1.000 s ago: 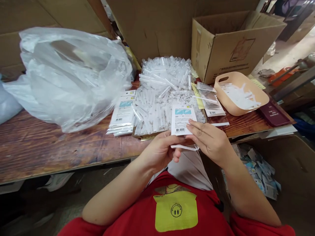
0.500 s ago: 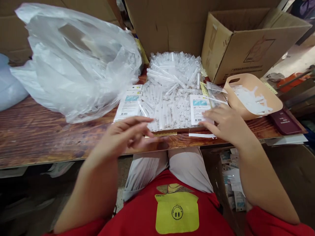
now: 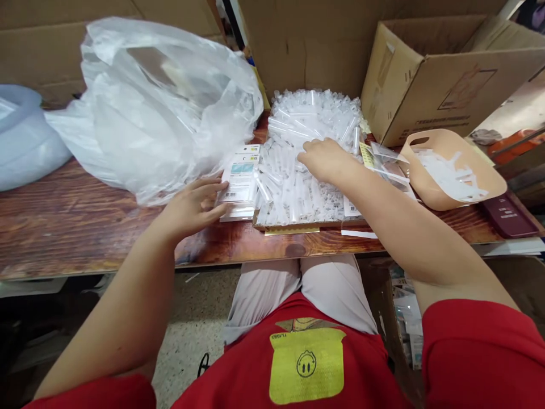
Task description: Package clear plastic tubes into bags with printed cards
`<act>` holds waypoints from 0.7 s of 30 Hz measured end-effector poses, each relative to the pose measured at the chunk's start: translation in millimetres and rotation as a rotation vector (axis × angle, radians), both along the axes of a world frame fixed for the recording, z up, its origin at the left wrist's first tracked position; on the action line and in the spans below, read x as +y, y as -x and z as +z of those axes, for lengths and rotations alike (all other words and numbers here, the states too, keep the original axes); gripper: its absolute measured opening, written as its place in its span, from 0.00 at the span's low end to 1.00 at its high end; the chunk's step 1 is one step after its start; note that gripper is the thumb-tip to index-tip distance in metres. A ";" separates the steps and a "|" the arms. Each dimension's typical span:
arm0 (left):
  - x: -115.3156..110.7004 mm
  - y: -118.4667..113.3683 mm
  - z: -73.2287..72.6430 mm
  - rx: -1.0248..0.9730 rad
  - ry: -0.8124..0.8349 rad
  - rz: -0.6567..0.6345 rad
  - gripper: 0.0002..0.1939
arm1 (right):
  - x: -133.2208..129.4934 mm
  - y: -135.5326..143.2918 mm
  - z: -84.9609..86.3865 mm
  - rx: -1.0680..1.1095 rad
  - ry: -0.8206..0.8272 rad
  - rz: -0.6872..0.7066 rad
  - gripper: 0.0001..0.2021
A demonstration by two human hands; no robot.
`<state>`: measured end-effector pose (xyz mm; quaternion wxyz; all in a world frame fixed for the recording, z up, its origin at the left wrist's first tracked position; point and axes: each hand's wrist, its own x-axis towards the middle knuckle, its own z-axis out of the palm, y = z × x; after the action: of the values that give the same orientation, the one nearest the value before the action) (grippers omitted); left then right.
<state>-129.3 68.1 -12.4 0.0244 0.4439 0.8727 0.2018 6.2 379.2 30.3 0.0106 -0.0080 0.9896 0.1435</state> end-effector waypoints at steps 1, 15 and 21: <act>-0.8 1.2 1.1 -0.005 -0.004 -0.007 0.31 | -0.7 1.4 -2.4 -0.015 -0.028 -0.009 0.18; 0.1 4.7 -6.8 0.231 -0.043 -0.007 0.12 | -48.5 -92.0 -37.8 0.404 0.233 -0.182 0.14; 8.6 -16.1 7.9 -0.035 -0.353 0.492 0.04 | -66.0 -95.1 -64.1 0.516 0.536 -0.344 0.18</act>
<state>-113.2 76.7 -4.6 -0.0877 0.2132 0.9048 0.3580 101.4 313.2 -33.8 -0.2166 0.1916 0.9490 -0.1260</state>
